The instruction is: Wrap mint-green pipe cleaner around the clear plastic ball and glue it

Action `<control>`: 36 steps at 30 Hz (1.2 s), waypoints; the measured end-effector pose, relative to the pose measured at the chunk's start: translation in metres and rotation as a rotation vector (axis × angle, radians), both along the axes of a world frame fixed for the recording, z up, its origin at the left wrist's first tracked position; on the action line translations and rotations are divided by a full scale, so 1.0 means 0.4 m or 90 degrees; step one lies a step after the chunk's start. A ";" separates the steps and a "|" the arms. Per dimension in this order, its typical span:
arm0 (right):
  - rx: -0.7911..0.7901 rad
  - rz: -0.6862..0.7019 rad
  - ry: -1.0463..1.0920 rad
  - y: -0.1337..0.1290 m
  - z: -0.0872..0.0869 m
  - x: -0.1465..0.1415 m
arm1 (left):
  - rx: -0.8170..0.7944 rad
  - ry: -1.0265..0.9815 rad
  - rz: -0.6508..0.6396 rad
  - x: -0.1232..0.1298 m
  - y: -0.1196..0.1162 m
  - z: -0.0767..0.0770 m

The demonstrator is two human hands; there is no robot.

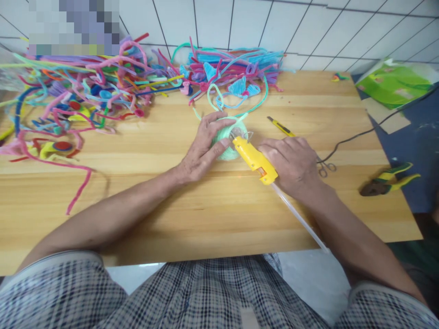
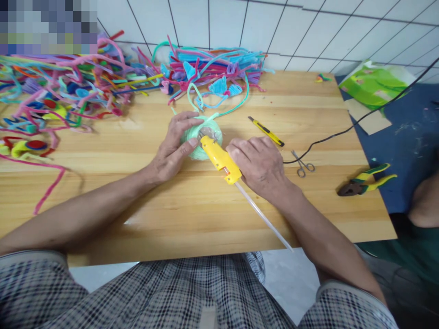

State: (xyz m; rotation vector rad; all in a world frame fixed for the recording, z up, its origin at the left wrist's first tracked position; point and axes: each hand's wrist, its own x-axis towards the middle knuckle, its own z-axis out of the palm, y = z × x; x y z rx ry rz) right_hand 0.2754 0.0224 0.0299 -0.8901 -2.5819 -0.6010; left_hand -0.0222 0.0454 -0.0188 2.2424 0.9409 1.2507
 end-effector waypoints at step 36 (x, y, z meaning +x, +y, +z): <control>0.044 0.054 0.045 -0.003 0.006 -0.008 | -0.007 -0.022 0.005 0.004 0.005 -0.005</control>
